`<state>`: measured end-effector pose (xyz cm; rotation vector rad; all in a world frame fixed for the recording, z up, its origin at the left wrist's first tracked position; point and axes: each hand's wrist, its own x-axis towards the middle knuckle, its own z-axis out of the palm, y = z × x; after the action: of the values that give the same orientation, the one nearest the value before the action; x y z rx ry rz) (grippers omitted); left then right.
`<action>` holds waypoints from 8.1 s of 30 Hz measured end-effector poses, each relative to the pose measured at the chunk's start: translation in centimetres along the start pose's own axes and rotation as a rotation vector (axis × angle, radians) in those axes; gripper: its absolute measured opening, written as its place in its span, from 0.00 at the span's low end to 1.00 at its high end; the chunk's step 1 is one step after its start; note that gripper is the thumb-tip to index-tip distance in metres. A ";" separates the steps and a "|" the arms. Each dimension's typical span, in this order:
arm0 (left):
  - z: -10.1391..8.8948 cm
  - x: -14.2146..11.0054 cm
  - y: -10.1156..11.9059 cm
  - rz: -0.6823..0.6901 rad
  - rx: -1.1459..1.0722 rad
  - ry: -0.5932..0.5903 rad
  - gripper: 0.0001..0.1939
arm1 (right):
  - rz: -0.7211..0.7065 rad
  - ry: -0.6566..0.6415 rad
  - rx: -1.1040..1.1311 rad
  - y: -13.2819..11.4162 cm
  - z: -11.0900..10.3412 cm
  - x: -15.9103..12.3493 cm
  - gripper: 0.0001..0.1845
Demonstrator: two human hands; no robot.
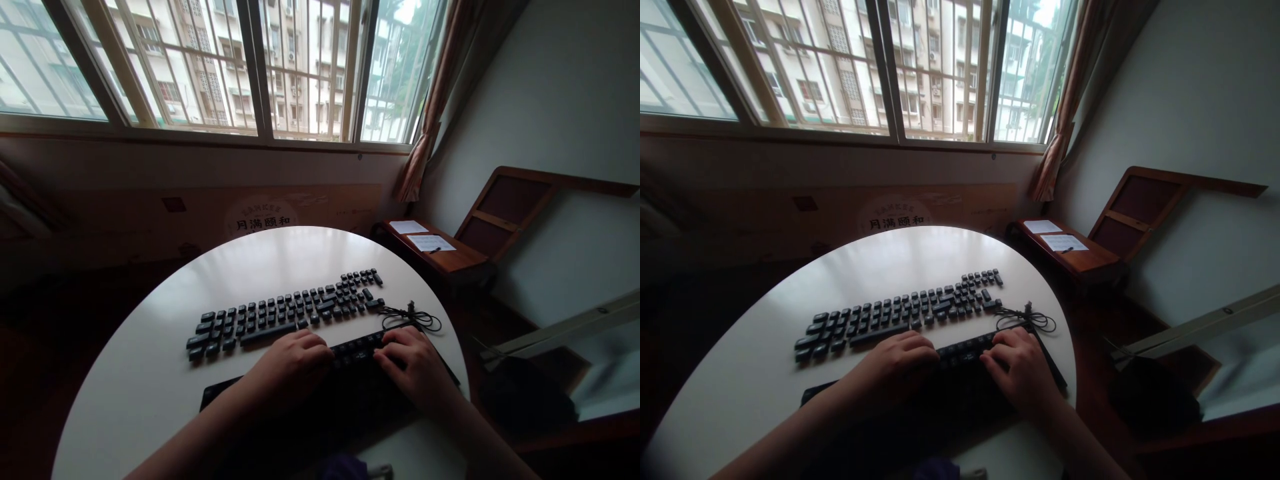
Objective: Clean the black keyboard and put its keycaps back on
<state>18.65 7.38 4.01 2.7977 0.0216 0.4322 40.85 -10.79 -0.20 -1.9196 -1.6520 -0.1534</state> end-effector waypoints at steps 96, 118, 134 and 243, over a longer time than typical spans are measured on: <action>0.7 -0.5 1.1 -0.238 0.083 -0.409 0.37 | -0.111 -0.371 -0.017 3.1 -3.6 3.0 0.11; 0.8 -0.7 1.0 -0.226 0.099 -0.374 0.35 | -0.177 -0.363 -0.367 -0.2 -2.6 2.8 0.11; 0.6 -1.1 1.2 -0.227 0.086 -0.333 0.35 | -0.170 -0.336 -0.260 0.2 -0.1 -0.7 0.41; 0.3 -0.9 0.7 -0.217 0.035 -0.356 0.35 | -0.150 -0.475 -0.074 3.7 -4.7 4.1 0.13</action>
<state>17.87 6.56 3.69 2.8230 0.2517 -0.1203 46.58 -9.83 4.18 -1.9913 -2.1244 0.2026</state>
